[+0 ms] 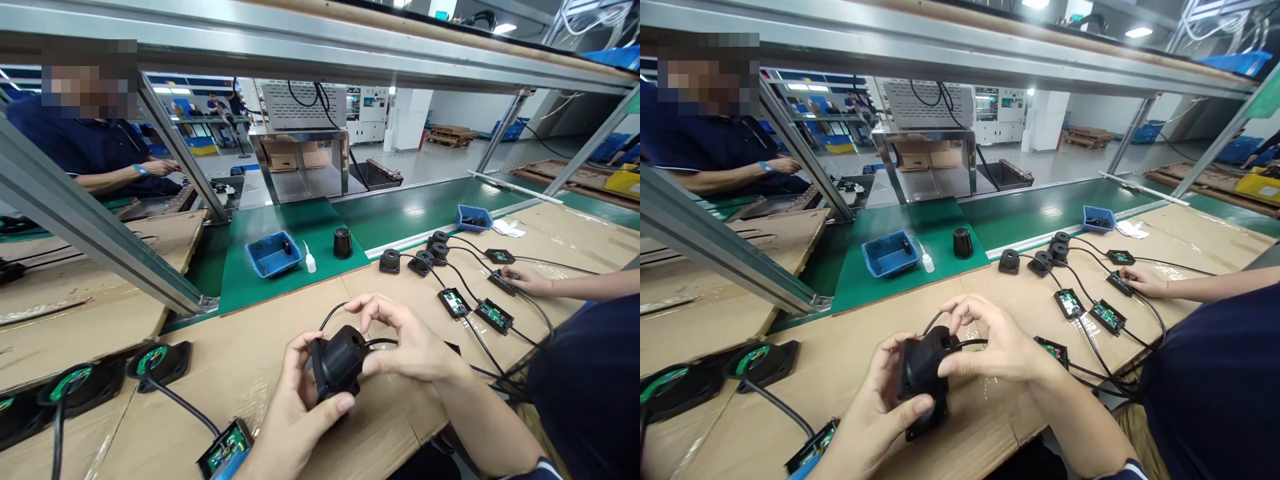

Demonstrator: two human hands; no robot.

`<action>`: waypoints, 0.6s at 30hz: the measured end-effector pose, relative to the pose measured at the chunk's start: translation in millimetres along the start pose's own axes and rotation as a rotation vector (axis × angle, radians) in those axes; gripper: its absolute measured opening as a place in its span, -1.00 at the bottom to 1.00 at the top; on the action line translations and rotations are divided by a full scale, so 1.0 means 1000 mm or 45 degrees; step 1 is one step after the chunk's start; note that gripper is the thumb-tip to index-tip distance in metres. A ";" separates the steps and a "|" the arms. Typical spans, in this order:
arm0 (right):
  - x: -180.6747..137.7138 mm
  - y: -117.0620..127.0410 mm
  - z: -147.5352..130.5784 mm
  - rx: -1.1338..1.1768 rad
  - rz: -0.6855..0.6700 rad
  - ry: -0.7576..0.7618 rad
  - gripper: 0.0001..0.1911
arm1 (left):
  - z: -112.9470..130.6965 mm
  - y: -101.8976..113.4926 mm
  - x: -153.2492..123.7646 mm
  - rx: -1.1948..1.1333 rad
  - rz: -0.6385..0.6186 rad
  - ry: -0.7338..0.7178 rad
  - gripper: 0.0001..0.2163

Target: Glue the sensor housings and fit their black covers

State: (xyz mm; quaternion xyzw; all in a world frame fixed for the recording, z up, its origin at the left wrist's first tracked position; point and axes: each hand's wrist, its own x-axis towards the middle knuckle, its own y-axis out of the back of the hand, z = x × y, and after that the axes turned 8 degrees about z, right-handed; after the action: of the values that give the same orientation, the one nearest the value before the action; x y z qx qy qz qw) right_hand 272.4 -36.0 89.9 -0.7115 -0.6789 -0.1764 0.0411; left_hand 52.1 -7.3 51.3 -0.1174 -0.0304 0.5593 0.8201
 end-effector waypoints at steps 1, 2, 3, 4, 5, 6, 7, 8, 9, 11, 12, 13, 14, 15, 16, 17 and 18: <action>-0.004 -0.002 -0.003 -0.075 0.025 0.050 -0.55 | 0.000 0.000 -0.001 0.021 -0.015 -0.028 -0.35; -0.008 -0.004 -0.005 -0.135 0.033 0.087 -0.56 | 0.000 0.001 -0.002 0.049 -0.047 -0.056 -0.35; -0.010 -0.006 -0.006 -0.179 0.038 0.112 -0.58 | -0.001 0.002 -0.002 0.079 -0.078 -0.083 -0.36; -0.012 -0.008 -0.007 -0.207 0.043 0.131 -0.60 | -0.001 0.003 -0.002 0.101 -0.087 -0.105 -0.36; -0.014 -0.010 -0.007 -0.220 0.050 0.148 -0.62 | -0.001 0.003 -0.003 0.113 -0.071 -0.120 -0.36; -0.015 -0.012 -0.007 -0.224 0.054 0.159 -0.64 | -0.001 0.002 -0.003 0.118 -0.046 -0.131 -0.36; -0.015 -0.013 -0.006 -0.221 0.055 0.167 -0.65 | -0.001 0.001 -0.004 0.118 -0.022 -0.140 -0.35; -0.016 -0.013 -0.006 -0.217 0.048 0.171 -0.65 | 0.000 -0.001 -0.005 0.116 0.004 -0.147 -0.36; -0.017 -0.013 -0.005 -0.213 0.039 0.173 -0.64 | 0.001 -0.003 -0.007 0.115 0.028 -0.150 -0.37; -0.018 -0.013 -0.005 -0.211 0.019 0.176 -0.63 | 0.003 -0.008 -0.009 0.120 0.063 -0.151 -0.39; -0.019 -0.013 -0.006 -0.213 0.012 0.179 -0.64 | 0.004 -0.010 -0.010 0.121 0.082 -0.148 -0.40; -0.019 -0.013 -0.006 -0.215 0.008 0.183 -0.64 | 0.005 -0.012 -0.011 0.119 0.099 -0.143 -0.40; -0.020 -0.013 -0.007 -0.220 0.006 0.188 -0.64 | 0.006 -0.013 -0.012 0.117 0.104 -0.138 -0.40; -0.020 -0.013 -0.007 -0.227 0.008 0.193 -0.64 | 0.006 -0.013 -0.013 0.114 0.104 -0.132 -0.40; -0.020 -0.014 -0.008 -0.236 0.012 0.197 -0.64 | 0.007 -0.014 -0.013 0.112 0.105 -0.126 -0.39; -0.020 -0.014 -0.008 -0.243 0.018 0.203 -0.64 | 0.007 -0.014 -0.013 0.110 0.107 -0.118 -0.39; -0.020 -0.014 -0.008 -0.247 0.022 0.210 -0.64 | 0.007 -0.014 -0.014 0.108 0.108 -0.110 -0.39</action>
State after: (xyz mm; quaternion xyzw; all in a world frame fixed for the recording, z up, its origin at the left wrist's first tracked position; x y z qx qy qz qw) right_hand 256.4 -56.1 88.7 -0.7012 -0.6468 -0.2987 0.0292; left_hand 58.9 -23.8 62.1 -0.0594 -0.0371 0.5987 0.7979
